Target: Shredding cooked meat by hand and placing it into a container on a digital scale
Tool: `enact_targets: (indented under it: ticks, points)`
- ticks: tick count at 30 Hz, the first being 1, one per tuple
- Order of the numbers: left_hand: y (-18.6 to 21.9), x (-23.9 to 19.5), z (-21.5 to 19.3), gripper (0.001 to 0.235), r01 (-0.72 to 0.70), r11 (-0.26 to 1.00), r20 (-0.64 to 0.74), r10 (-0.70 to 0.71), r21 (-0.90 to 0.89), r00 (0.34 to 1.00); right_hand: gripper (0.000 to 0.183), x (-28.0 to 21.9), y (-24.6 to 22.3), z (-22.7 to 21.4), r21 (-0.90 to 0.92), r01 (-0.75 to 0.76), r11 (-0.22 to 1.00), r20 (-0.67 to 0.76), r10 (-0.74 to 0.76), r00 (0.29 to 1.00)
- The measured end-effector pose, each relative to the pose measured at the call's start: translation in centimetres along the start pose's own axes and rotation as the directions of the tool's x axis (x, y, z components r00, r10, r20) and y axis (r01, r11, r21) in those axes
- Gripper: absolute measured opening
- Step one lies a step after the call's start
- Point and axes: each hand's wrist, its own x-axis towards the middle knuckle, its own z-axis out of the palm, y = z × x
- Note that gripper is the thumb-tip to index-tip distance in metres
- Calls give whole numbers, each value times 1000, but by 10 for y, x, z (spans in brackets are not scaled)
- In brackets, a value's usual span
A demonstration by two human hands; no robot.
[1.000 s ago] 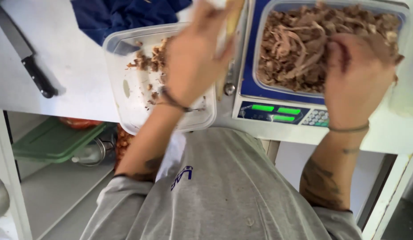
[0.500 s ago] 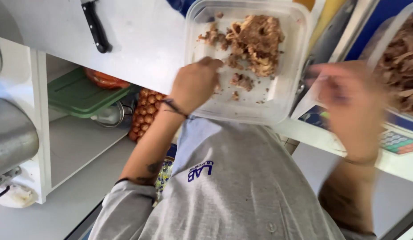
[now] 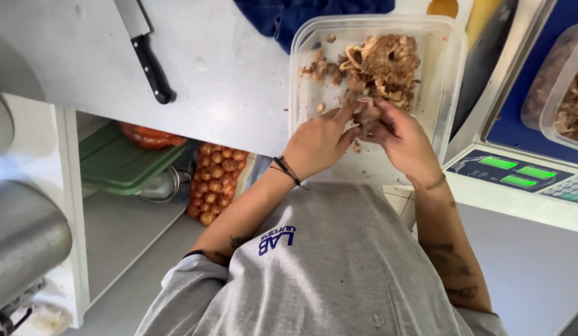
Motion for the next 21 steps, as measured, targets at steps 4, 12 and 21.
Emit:
enact_targets:
  ticks: [4,12,21]
  points:
    - [12,6,-8,36,-165,903,-223,79,-397,972,45,-16,-19,-1,424,43,905,-187,41,982]
    - [18,15,8,34,-98,737,-236,-84,-668,968,13,-29,3,-7,325,75,943,-259,12,966]
    - [44,5,10,52,-66,571,-133,-77,-818,988,28,-28,-24,-24,-153,319,935,-383,-354,853]
